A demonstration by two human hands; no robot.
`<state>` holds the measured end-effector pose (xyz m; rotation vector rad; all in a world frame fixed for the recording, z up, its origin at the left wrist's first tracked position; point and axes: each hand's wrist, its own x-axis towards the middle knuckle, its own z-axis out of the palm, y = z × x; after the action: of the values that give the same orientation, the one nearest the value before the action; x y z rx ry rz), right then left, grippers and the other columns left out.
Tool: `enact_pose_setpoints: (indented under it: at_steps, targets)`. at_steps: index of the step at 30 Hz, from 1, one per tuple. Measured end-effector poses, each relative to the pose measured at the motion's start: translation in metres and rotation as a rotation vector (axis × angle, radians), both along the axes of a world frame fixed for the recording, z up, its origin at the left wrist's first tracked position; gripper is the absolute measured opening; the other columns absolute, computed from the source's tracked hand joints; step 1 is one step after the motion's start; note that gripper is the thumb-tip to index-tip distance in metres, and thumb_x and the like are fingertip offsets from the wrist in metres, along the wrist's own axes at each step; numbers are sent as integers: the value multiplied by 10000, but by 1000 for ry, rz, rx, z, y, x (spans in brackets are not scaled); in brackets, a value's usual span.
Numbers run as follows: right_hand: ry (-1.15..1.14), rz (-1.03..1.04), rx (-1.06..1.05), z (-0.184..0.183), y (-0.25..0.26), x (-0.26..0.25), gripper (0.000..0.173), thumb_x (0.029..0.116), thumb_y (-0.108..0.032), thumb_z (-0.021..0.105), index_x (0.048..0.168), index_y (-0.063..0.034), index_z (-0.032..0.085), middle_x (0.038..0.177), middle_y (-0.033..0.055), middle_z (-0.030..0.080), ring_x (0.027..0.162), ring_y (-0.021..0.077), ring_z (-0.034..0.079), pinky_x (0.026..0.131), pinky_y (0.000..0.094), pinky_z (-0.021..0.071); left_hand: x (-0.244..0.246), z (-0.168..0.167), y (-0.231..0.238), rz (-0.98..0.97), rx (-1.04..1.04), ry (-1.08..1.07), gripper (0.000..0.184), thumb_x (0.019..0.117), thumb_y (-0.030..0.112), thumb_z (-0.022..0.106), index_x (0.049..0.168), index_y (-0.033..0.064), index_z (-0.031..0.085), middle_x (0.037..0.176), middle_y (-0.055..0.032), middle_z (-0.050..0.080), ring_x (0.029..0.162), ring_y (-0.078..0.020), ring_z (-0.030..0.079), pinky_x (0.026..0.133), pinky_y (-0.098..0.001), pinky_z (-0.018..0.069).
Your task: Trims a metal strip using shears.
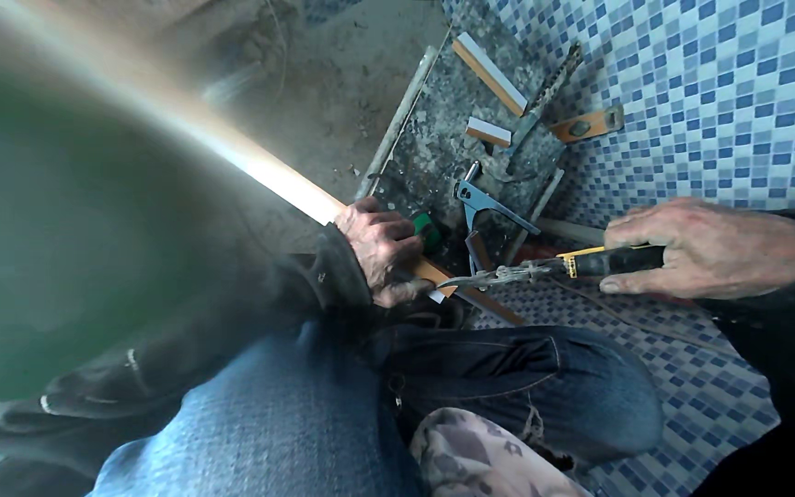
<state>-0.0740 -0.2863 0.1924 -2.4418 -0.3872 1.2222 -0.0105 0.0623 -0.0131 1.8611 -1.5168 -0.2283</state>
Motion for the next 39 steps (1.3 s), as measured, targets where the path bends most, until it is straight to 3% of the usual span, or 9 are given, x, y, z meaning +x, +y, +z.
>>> enact_pose_setpoints:
  at_steps: [8,15,20,24,28,31,34,39]
  targets:
    - [-22,11,-24,0,0,-2,242,818,-456,728,773,-222,684,746,-113,618,713,15,616,609,235,521,2,-3,0,-28,6,-3,661,906,725,492,753,105,662,691,-83,629,655,-272,643,596,-461,470]
    - [-23,29,-33,-1,4,1,255,813,-464,729,757,-223,667,730,-110,594,672,7,594,569,223,502,3,-3,1,-33,19,0,656,918,711,492,786,100,691,723,-86,652,683,-271,658,609,-462,480]
    - [-39,53,-77,2,3,-3,265,830,-487,715,774,-233,670,733,-112,620,712,33,625,619,275,528,6,-3,0,-59,19,10,651,940,691,477,805,94,699,748,-95,670,707,-282,678,613,-468,502]
    - [-93,32,-84,8,9,-9,255,813,-442,746,732,-218,654,675,-100,605,668,54,623,585,293,517,8,-2,0,-63,15,23,653,939,689,479,830,88,710,775,-110,696,736,-299,699,648,-498,530]
    - [-216,37,-124,11,14,-19,281,802,-492,713,740,-219,681,684,-91,623,647,68,637,548,316,532,10,0,-3,-60,10,20,646,933,697,485,816,100,705,765,-95,690,727,-283,695,638,-486,526]
    - [-284,52,-171,17,23,-24,319,811,-529,691,744,-218,683,635,-80,602,578,97,620,485,353,491,13,3,-5,-46,1,18,664,932,701,477,828,89,715,790,-107,711,748,-286,707,659,-491,533]
    - [-269,55,-175,28,22,-28,327,823,-537,684,706,-237,628,564,-101,531,517,79,570,445,336,438,14,6,-5,-52,15,31,670,933,699,469,866,86,730,795,-108,701,747,-286,697,662,-493,527]
    - [-280,-62,-115,50,-3,-49,393,831,-587,667,715,-212,653,596,-103,568,554,12,575,469,261,457,20,5,-7,-63,47,59,620,927,660,483,943,98,742,858,-112,708,797,-296,695,689,-509,516]
